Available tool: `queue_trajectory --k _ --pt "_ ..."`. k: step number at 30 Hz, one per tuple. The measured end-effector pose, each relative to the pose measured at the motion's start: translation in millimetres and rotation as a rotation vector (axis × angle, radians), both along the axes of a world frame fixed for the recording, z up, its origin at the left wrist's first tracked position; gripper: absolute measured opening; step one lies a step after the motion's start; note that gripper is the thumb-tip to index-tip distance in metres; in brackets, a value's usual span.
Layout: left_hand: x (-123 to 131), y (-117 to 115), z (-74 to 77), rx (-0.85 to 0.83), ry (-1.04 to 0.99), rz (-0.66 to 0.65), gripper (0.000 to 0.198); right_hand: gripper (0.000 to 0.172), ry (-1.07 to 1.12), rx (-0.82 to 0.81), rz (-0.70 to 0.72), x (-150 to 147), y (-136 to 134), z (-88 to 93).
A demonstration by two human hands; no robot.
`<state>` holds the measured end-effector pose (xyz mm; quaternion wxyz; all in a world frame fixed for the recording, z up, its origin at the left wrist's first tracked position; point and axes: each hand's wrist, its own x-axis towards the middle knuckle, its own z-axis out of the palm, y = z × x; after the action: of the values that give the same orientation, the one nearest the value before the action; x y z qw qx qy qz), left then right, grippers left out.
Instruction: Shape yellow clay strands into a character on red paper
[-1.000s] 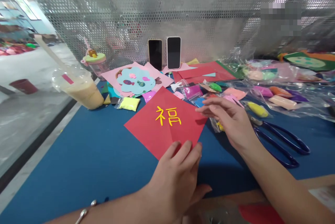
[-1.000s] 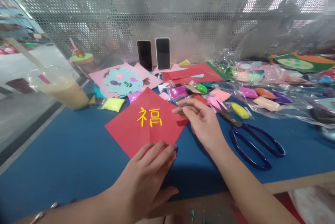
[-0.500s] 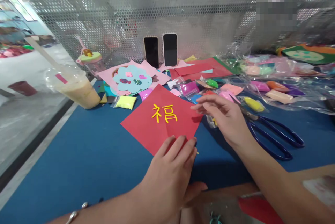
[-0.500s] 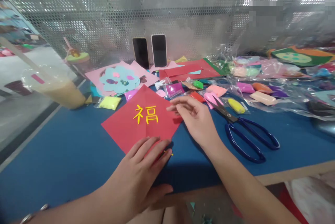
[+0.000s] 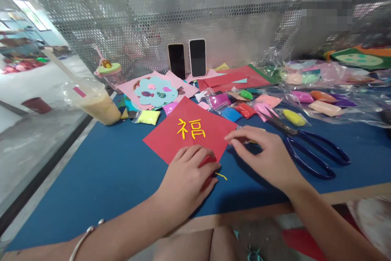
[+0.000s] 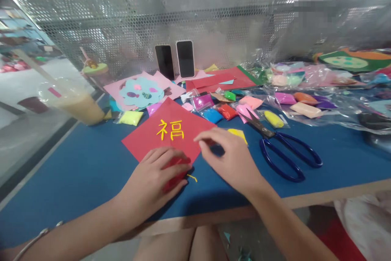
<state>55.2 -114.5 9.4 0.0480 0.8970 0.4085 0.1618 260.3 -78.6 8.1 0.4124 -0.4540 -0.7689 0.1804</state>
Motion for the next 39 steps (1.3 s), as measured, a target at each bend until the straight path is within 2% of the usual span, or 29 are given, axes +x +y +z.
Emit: queue_trajectory --k 6,11,15,22,26,30,34,39 --pt "4.2 9.4 -8.1 -0.018 -0.068 -0.027 0.008 0.006 -0.252 0.053 0.029 1.7 -39.9 -28.5" --pt "6.3 11.2 -8.0 -0.076 -0.118 -0.010 0.012 0.011 -0.281 0.143 0.017 -5.6 -42.2 -41.0" --pt "3.7 11.1 -5.4 -0.133 -0.236 0.033 0.011 0.012 -0.222 0.090 0.037 -5.6 -35.8 -33.8" --pt "-5.5 15.4 7.6 -0.192 -0.460 0.126 0.014 0.007 -0.156 0.010 0.114 -2.2 -22.4 -4.4" --pt "-7.8 18.3 9.7 -0.297 -0.562 0.140 0.009 0.007 -0.148 -0.018 0.129 -8.0 -12.7 8.3" --pt "-7.6 20.8 6.2 -0.383 -0.622 0.183 0.014 0.007 -0.140 -0.066 0.141 -15.2 -5.6 12.8" --pt "-8.3 23.5 3.8 -0.357 -0.683 0.215 0.007 0.008 -0.129 -0.139 0.169 -20.0 -2.8 12.9" --pt "-10.4 25.4 -0.1 -0.299 -0.686 0.185 0.004 0.007 -0.114 -0.165 0.185 -24.6 -1.7 13.6"
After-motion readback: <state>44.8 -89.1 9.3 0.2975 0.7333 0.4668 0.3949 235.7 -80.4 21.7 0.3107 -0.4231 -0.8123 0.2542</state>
